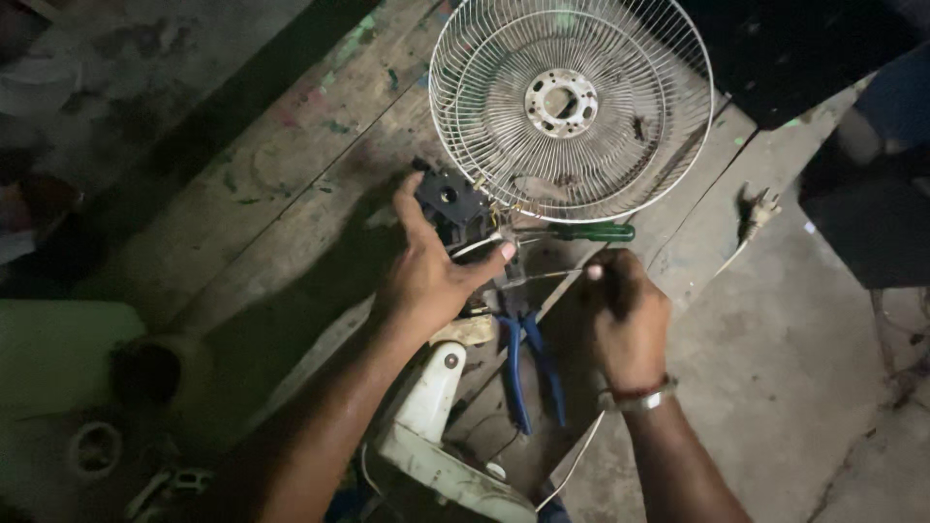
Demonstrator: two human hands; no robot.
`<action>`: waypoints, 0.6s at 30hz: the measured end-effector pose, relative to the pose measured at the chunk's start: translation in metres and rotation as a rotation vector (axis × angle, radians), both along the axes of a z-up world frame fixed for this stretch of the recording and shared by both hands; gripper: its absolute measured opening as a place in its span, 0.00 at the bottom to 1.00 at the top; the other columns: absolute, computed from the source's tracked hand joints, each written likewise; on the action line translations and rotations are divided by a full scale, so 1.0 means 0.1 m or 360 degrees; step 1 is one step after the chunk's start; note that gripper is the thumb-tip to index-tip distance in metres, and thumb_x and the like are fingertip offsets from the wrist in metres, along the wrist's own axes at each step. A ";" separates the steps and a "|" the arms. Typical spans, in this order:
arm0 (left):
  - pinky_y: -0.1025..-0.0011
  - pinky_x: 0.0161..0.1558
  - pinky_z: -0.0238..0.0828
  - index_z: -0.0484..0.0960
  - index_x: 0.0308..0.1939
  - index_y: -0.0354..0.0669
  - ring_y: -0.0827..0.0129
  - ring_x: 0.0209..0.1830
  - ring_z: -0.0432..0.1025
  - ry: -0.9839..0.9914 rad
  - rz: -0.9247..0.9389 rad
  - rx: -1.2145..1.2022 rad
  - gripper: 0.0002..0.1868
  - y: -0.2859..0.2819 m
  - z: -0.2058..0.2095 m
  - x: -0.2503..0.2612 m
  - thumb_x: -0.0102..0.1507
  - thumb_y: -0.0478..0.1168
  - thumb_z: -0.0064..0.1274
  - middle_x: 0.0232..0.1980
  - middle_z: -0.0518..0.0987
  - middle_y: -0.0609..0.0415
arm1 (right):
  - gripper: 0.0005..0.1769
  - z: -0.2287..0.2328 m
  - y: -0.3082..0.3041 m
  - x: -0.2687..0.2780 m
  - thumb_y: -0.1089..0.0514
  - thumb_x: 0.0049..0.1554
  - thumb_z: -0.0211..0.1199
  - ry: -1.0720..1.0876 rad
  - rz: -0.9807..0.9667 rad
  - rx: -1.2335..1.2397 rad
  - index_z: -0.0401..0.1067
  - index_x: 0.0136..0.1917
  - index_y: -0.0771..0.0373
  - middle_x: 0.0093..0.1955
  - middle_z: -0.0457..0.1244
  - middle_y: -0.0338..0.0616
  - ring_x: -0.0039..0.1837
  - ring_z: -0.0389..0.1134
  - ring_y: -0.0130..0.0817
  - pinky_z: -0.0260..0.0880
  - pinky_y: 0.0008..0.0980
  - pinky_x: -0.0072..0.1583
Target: The person disassembles the motor housing of a table fan and cleans the internal components with a brush.
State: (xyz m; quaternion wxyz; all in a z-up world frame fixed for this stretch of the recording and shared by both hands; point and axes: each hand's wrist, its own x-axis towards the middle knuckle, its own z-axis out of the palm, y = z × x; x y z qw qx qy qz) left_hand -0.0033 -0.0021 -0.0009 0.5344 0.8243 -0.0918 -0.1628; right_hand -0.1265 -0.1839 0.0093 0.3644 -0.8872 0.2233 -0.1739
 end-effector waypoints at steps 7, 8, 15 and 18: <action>0.65 0.58 0.76 0.37 0.76 0.40 0.60 0.58 0.77 -0.0005 -0.0066 -0.0338 0.62 0.05 -0.18 0.07 0.55 0.46 0.71 0.61 0.77 0.42 | 0.04 -0.13 -0.06 0.13 0.63 0.66 0.58 -0.0067 -0.0033 -0.0086 0.70 0.54 0.65 0.40 0.66 0.59 0.40 0.68 0.54 0.66 0.44 0.42; 0.64 0.58 0.78 0.38 0.76 0.38 0.60 0.60 0.75 -0.0044 -0.0073 -0.0572 0.61 0.02 -0.22 0.09 0.56 0.44 0.71 0.63 0.74 0.42 | 0.05 -0.16 -0.07 0.16 0.63 0.66 0.57 -0.0101 -0.0027 -0.0145 0.70 0.54 0.65 0.40 0.66 0.59 0.40 0.68 0.55 0.66 0.45 0.43; 0.68 0.57 0.78 0.37 0.74 0.36 0.63 0.59 0.74 -0.0178 -0.0105 -0.0478 0.61 0.11 -0.26 0.11 0.55 0.39 0.73 0.63 0.72 0.40 | 0.04 -0.29 -0.05 0.11 0.65 0.65 0.55 -0.0213 -0.0065 -0.0177 0.67 0.53 0.67 0.42 0.66 0.60 0.43 0.69 0.56 0.67 0.44 0.46; 0.70 0.57 0.78 0.36 0.75 0.37 0.64 0.58 0.76 0.0098 -0.0121 -0.0727 0.62 0.08 -0.25 0.11 0.54 0.41 0.71 0.62 0.75 0.40 | 0.03 -0.32 -0.04 0.17 0.64 0.68 0.56 -0.0227 -0.0123 -0.0169 0.69 0.54 0.67 0.42 0.66 0.59 0.44 0.69 0.54 0.67 0.42 0.45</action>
